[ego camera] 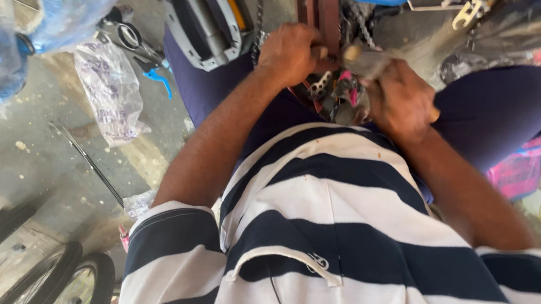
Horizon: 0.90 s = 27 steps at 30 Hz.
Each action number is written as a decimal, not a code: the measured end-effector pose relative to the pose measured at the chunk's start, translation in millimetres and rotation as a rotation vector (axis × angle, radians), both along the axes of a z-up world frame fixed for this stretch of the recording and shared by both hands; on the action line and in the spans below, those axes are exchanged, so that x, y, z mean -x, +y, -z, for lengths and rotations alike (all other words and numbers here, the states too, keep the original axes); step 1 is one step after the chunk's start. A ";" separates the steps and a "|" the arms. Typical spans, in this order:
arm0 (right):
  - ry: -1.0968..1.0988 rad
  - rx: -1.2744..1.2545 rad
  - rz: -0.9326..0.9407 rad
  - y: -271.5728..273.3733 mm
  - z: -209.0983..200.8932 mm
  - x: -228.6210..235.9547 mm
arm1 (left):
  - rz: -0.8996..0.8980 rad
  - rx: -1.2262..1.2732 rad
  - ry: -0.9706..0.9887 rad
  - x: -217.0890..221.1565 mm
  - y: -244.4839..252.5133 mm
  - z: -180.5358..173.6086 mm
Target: The person repairs a bicycle chain by using pliers and a hammer to remove and reattach a chain link. They retrieve a small metal pin from a container and use it to connect the chain ends, then secure the connection with a hammer.
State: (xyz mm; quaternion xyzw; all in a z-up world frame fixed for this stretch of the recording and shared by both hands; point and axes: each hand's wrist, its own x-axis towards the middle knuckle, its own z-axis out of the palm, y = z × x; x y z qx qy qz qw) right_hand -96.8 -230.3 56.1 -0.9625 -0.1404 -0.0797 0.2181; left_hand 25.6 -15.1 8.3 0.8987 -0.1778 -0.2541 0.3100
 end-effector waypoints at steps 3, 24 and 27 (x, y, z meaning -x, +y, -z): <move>0.030 -0.155 0.114 -2.9 -14.7 -0.2 | -0.019 0.007 0.064 4.5 3.3 -0.8; 1.112 0.674 -0.154 -113.8 200.0 -74.0 | 0.114 0.292 -0.483 40.9 -4.5 -1.3; 1.023 0.797 -0.122 -122.8 209.5 -71.0 | 0.201 0.276 -0.642 41.8 -4.0 6.1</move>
